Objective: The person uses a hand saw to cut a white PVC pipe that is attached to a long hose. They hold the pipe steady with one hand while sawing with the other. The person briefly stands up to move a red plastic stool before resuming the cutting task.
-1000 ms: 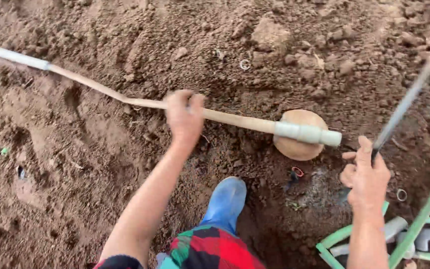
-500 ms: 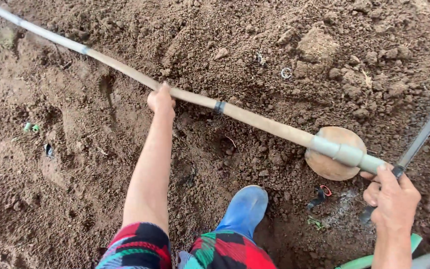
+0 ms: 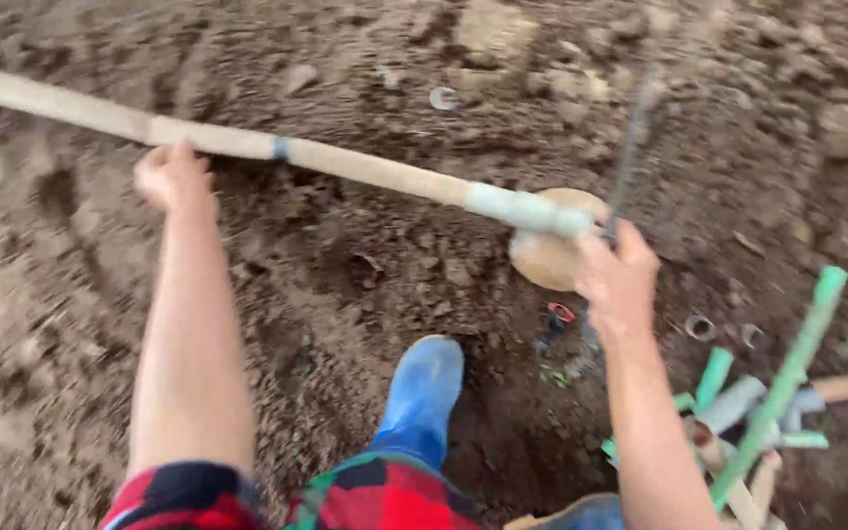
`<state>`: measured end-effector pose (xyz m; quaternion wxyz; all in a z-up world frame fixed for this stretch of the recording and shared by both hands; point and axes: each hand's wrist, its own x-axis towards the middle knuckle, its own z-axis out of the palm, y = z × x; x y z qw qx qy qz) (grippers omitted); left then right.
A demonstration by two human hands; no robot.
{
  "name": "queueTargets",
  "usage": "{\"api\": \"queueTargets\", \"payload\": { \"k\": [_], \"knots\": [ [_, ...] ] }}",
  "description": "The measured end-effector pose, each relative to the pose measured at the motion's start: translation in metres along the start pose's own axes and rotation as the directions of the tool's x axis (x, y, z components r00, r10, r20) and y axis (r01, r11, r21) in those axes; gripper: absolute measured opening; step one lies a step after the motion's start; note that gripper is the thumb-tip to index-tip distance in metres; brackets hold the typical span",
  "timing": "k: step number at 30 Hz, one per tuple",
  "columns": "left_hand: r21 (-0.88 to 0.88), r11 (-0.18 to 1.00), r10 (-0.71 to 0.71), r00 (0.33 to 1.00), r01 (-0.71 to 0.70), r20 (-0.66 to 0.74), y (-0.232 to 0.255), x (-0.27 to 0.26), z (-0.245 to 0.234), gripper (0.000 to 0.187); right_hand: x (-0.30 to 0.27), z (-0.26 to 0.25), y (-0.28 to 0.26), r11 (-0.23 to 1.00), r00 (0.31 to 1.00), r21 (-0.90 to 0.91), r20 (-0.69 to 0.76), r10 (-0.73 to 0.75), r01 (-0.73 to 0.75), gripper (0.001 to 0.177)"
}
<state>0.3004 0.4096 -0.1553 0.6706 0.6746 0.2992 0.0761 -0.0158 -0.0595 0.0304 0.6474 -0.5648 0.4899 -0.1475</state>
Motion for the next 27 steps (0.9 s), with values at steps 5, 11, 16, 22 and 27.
{"api": "queueTargets", "payload": {
  "k": [5, 11, 16, 22, 27],
  "knots": [
    [0.549, 0.571, 0.658, 0.74, -0.61, 0.138, 0.081, -0.141, 0.073, 0.014, -0.011, -0.002, -0.015, 0.999, 0.998, -0.037, -0.056, 0.007, -0.01, 0.02],
    [0.015, 0.612, 0.413, 0.336, -0.79, 0.847, 0.099, -0.325, 0.159, 0.016, -0.006, -0.021, 0.004, 0.998, 0.996, -0.023, 0.064, 0.059, -0.058, 0.032],
    [-0.078, 0.238, -0.046, -0.092, -0.968, 0.995, 0.102, -0.418, 0.193, 0.054, 0.006, -0.037, 0.012, 0.998, 0.999, 0.041, 0.036, 0.036, -0.038, 0.032],
    [-0.164, 0.178, 0.058, -0.156, -0.97, 0.986, 0.035, -0.424, 0.203, 0.057, -0.01, -0.042, -0.006, 1.0, 0.998, -0.003, 0.06, -0.023, 0.023, 0.027],
    [-0.143, 0.218, 0.087, -0.127, -0.965, 0.988, 0.04, -0.437, 0.207, 0.046, -0.063, -0.059, -0.049, 0.949, 0.992, -0.296, 0.087, -0.088, 0.111, 0.051]
  ]
}}
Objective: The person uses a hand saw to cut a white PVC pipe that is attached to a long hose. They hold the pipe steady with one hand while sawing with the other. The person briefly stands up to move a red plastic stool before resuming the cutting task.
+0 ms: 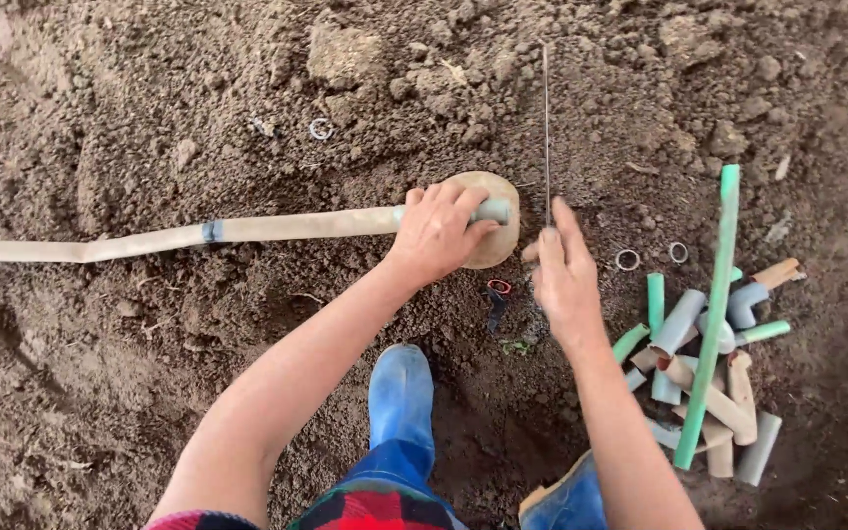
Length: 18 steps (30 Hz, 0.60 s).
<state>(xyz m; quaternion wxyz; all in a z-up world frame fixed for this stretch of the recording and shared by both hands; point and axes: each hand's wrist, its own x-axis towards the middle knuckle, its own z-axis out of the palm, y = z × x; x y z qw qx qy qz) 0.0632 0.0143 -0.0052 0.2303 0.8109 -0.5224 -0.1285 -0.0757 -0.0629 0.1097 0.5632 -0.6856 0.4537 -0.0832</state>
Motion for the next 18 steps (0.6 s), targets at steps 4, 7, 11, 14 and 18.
{"api": "queueTargets", "payload": {
  "k": [4, 7, 11, 14, 18],
  "knots": [
    [0.133, 0.991, 0.04, 0.953, 0.0, -0.301, 0.003, 0.005, 0.029, 0.039, -0.043, -0.007, 0.041, 0.994, 0.995, 0.054, -0.029, 0.097, -0.095, 0.044],
    [0.219, 0.969, 0.007, 0.879, 0.111, -0.477, 0.015, 0.001, 0.049, 0.025, -0.08, -0.009, 0.064, 0.967, 0.973, 0.138, -0.061, 0.222, -0.213, 0.045],
    [0.173, 0.963, -0.144, 0.936, 0.207, -0.321, 0.039, 0.016, 0.017, 0.041, -0.097, -0.011, 0.087, 0.961, 0.961, 0.143, -0.11, 0.253, -0.237, 0.047],
    [0.22, 0.954, -0.126, 0.941, 0.201, -0.314, 0.034, 0.018, 0.027, 0.04, -0.097, -0.009, 0.097, 0.949, 0.965, 0.231, -0.1, 0.243, -0.215, 0.046],
    [0.269, 0.949, 0.018, 0.825, 0.164, -0.564, 0.015, 0.016, 0.06, 0.028, -0.095, -0.014, 0.089, 0.986, 0.985, 0.035, -0.051, 0.164, -0.163, 0.044]
  ]
}}
